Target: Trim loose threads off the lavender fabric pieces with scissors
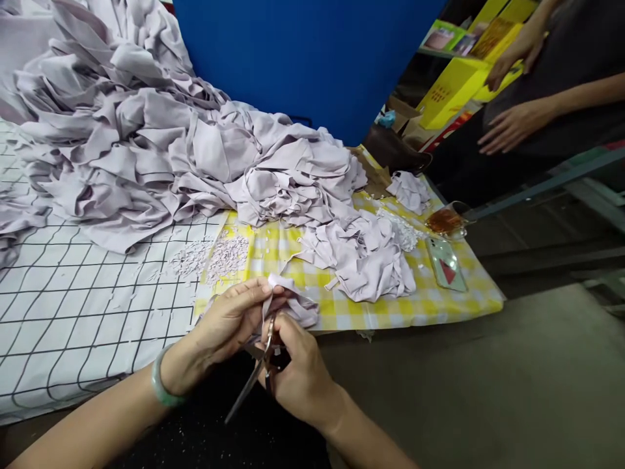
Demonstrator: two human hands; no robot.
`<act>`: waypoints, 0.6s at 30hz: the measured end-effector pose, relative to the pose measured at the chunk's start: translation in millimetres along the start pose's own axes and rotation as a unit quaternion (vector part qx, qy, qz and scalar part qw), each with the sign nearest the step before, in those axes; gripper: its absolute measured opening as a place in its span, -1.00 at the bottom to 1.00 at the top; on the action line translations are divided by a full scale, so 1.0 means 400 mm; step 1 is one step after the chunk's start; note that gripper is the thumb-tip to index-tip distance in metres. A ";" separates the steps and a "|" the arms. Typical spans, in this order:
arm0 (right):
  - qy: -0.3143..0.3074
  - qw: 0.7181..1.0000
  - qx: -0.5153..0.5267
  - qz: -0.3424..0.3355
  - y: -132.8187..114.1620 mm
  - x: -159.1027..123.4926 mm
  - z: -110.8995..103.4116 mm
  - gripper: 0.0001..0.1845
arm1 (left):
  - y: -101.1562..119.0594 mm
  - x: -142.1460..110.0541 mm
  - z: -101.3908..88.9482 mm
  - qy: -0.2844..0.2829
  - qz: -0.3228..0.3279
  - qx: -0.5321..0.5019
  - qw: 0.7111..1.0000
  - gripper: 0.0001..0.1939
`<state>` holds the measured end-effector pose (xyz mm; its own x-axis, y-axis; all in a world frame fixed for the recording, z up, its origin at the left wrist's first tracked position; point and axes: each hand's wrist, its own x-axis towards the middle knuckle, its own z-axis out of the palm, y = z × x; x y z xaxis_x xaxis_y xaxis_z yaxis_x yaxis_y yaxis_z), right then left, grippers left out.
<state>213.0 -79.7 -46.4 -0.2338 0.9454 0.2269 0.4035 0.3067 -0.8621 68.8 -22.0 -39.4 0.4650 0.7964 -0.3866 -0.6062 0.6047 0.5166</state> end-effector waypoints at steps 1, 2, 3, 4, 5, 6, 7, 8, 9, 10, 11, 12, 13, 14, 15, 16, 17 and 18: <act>0.009 0.999 0.034 0.008 0.008 -0.003 0.002 -0.81 | 0.004 -0.006 -0.004 0.006 0.010 0.004 1.000 -0.80; 0.038 0.997 0.062 0.017 0.016 0.000 -0.001 -0.81 | 0.007 -0.011 -0.009 0.008 0.021 0.013 1.000 -0.79; 0.077 0.993 0.081 0.024 0.025 0.010 -0.006 -0.80 | 0.010 -0.015 -0.013 0.007 0.030 0.029 0.999 -0.78; 0.114 0.989 0.087 0.030 0.035 0.024 -0.011 -0.78 | 0.013 -0.018 -0.017 0.006 0.036 0.047 0.998 -0.77; 0.133 0.987 0.086 0.035 0.045 0.042 -0.016 -0.75 | 0.016 -0.021 -0.021 0.006 0.042 0.061 0.997 -0.76; 0.125 0.988 0.082 0.041 0.056 0.061 -0.018 -0.71 | 0.020 -0.023 -0.027 0.004 0.042 0.069 0.997 -0.76; 0.098 0.991 0.079 0.051 0.065 0.080 -0.019 -0.69 | 0.024 -0.025 -0.033 0.001 0.037 0.077 0.996 -0.76; 0.064 0.992 0.086 0.070 0.074 0.098 -0.018 -0.69 | 0.028 -0.026 -0.040 -0.001 0.029 0.088 0.996 -0.77; 0.036 0.990 0.104 0.094 0.079 0.116 -0.019 -0.71 | 0.033 -0.026 -0.049 0.000 0.022 0.103 0.994 -0.78; 0.020 0.984 0.129 0.118 0.081 0.132 -0.021 -0.72 | 0.039 -0.026 -0.058 0.006 0.023 0.125 0.992 -0.78; 0.012 0.978 0.155 0.141 0.079 0.148 -0.026 -0.73 | 0.044 -0.026 -0.067 0.018 0.029 0.156 0.987 -0.79; 0.004 0.970 0.180 0.162 0.073 0.163 -0.034 -0.73 | 0.050 -0.027 -0.076 0.031 0.038 0.198 0.979 -0.81; -0.007 0.963 0.203 0.180 0.065 0.179 -0.044 -0.73 | 0.056 -0.028 -0.084 0.044 0.051 0.245 0.967 -0.84; -0.026 0.956 0.217 0.196 0.055 0.196 -0.055 -0.72 | 0.062 -0.031 -0.090 0.052 0.067 0.295 0.952 -0.88; -0.049 0.950 0.225 0.212 0.045 0.212 -0.066 -0.73 | 0.068 -0.036 -0.094 0.052 0.082 0.344 0.934 -0.92; -0.068 0.944 0.231 0.225 0.036 0.229 -0.074 -0.72 | 0.074 -0.042 -0.096 0.045 0.093 0.386 0.917 -0.91; -0.079 0.939 0.236 0.235 0.030 0.245 -0.079 -0.71 | 0.080 -0.049 -0.097 0.030 0.101 0.419 0.902 -0.87; -0.084 0.935 0.242 0.243 0.027 0.260 -0.081 -0.70 | 0.087 -0.057 -0.096 0.010 0.104 0.442 0.891 -0.84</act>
<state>221.8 25.4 -17.3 -0.2790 0.9170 -0.2850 0.0595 -0.2797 -0.9583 12.5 -18.9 -42.1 0.3855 0.8957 -0.2218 0.0704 0.2111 0.9749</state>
